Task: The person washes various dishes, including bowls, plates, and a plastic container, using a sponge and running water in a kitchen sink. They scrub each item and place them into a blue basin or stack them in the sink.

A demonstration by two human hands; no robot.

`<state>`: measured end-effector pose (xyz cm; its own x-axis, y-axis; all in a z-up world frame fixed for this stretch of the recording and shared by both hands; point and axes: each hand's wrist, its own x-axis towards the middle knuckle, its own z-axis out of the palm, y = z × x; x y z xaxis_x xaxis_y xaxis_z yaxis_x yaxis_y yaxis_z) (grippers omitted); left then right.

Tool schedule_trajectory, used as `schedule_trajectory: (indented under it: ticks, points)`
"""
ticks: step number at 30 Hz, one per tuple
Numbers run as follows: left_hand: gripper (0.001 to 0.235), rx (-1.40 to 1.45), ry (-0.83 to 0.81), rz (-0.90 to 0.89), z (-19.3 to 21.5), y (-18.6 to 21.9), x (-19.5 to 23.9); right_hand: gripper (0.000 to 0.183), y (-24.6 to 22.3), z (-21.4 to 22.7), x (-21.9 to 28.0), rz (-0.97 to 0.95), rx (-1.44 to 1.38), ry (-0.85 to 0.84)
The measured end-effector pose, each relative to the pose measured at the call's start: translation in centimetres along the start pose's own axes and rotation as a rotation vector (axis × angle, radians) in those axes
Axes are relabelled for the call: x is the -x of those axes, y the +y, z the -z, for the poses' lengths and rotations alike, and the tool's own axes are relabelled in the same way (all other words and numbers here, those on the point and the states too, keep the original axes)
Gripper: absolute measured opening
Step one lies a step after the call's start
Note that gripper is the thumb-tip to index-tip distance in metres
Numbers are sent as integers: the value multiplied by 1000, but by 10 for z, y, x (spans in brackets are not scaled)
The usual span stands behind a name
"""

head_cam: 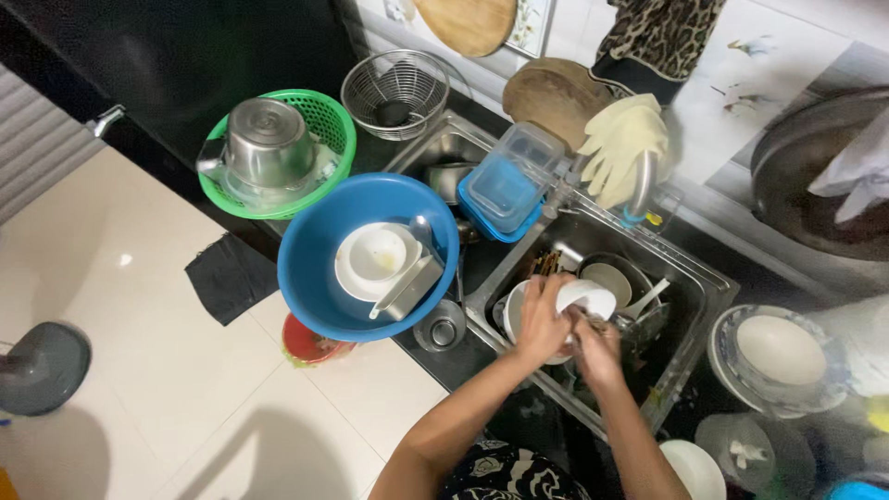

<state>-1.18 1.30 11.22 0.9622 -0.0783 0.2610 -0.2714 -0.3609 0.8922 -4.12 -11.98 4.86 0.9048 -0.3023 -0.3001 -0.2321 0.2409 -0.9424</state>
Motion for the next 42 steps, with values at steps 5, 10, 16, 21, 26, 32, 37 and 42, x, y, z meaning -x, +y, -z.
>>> schedule_trajectory:
  ticks: [5, 10, 16, 21, 26, 32, 37, 42]
  points:
    - [41, -162, -315, 54, 12, 1, -23, 31, -18, 12, -17, 459, 733, 13]
    - [37, -246, -162, 84, 14, 9, -22, 22, 3, 5, -25, 614, 693, 92]
    - [48, -201, -214, 29, 46, 15, -26, 31, 35, -17, -23, -237, -87, 51]
    - [31, -42, 142, 70, 121, -39, -54, 38, 31, -15, -36, -145, 657, 129]
    - [44, -664, 570, 180, 242, -169, -74, 41, 61, -7, -57, -257, 977, 77]
    - [61, -103, 354, 856, 290, -279, -53, 43, 95, 1, -88, -467, 879, 65]
    - [59, 464, 271, 881, 284, -306, -64, 48, 96, -5, -87, -430, 902, 90]
    - [59, 424, 305, 844, 287, -281, -71, 49, 61, -4, -69, -282, 1190, -2]
